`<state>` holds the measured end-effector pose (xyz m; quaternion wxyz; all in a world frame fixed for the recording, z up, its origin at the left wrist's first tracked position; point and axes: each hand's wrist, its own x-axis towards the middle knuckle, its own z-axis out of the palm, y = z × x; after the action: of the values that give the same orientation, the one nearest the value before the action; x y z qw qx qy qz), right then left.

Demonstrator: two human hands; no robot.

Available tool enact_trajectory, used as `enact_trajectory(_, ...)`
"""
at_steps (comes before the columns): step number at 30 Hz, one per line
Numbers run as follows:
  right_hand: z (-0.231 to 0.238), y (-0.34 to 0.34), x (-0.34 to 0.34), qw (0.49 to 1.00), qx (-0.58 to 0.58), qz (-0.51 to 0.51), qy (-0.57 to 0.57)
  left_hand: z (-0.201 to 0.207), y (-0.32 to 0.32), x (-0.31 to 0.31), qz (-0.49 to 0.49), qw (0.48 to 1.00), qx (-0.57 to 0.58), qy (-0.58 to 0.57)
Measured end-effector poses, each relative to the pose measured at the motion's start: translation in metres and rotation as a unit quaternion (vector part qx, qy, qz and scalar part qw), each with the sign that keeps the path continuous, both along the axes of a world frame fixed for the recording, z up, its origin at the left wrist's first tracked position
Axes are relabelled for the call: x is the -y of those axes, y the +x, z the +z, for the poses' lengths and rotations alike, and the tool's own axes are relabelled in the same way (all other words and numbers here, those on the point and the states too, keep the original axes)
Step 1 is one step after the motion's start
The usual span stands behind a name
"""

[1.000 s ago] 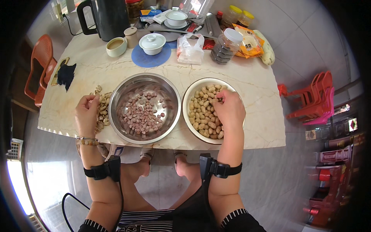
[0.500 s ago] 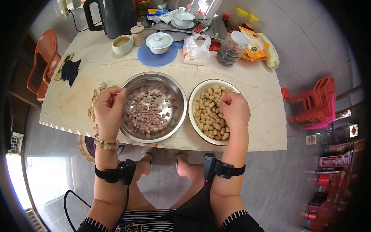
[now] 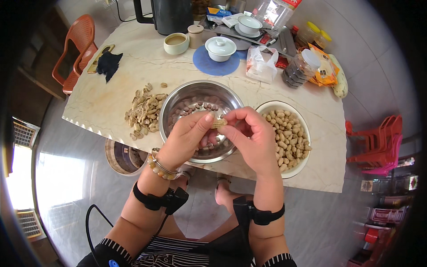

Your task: Peeling whole peanuts by hand and collecting the kernels in a metal bowl.

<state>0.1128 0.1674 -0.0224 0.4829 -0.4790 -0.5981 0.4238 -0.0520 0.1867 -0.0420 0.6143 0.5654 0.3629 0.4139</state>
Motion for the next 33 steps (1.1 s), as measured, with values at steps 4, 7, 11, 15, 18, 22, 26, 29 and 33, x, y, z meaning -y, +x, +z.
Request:
enact_trajectory(4, -0.007, -0.022, -0.002, 0.994, -0.106, 0.031, 0.005, -0.002, -0.004, -0.001, -0.041, 0.988, 0.103, -0.111)
enact_trajectory(7, -0.011, -0.021, -0.006, 0.996, 0.01, -0.003, 0.09, -0.003, -0.003, -0.003, -0.015, 0.987, 0.092, -0.13)
enact_trajectory(11, -0.017, -0.024, -0.005, 0.998, -0.036, -0.003, 0.055, 0.001, -0.003, -0.001, -0.012, 0.986, 0.156, -0.058)
enact_trajectory(15, -0.017, -0.027, -0.003, 0.998, -0.019, -0.018, 0.059, -0.003, -0.004, -0.004, -0.064, 0.985, 0.146, -0.064)
enact_trajectory(18, -0.021, -0.029, -0.004, 0.996, -0.022, -0.036, 0.082, -0.005, -0.005, -0.003, -0.071, 0.985, 0.148, -0.061)
enact_trajectory(22, -0.027, -0.03, -0.006, 0.992, -0.015, -0.051, 0.116, -0.001, -0.002, -0.001, -0.051, 0.981, 0.163, -0.098)
enact_trajectory(26, -0.026, -0.029, -0.007, 0.991, -0.008, -0.057, 0.124, -0.005, 0.002, -0.002, -0.037, 0.978, 0.176, -0.11)
enact_trajectory(29, -0.023, -0.032, -0.007, 0.99, 0.012, -0.09, 0.109, -0.003, 0.001, -0.003, -0.04, 0.972, 0.187, -0.14)
enact_trajectory(33, -0.023, -0.038, -0.007, 0.991, -0.012, -0.082, 0.102, -0.005, -0.003, -0.004, -0.05, 0.975, 0.158, -0.149)
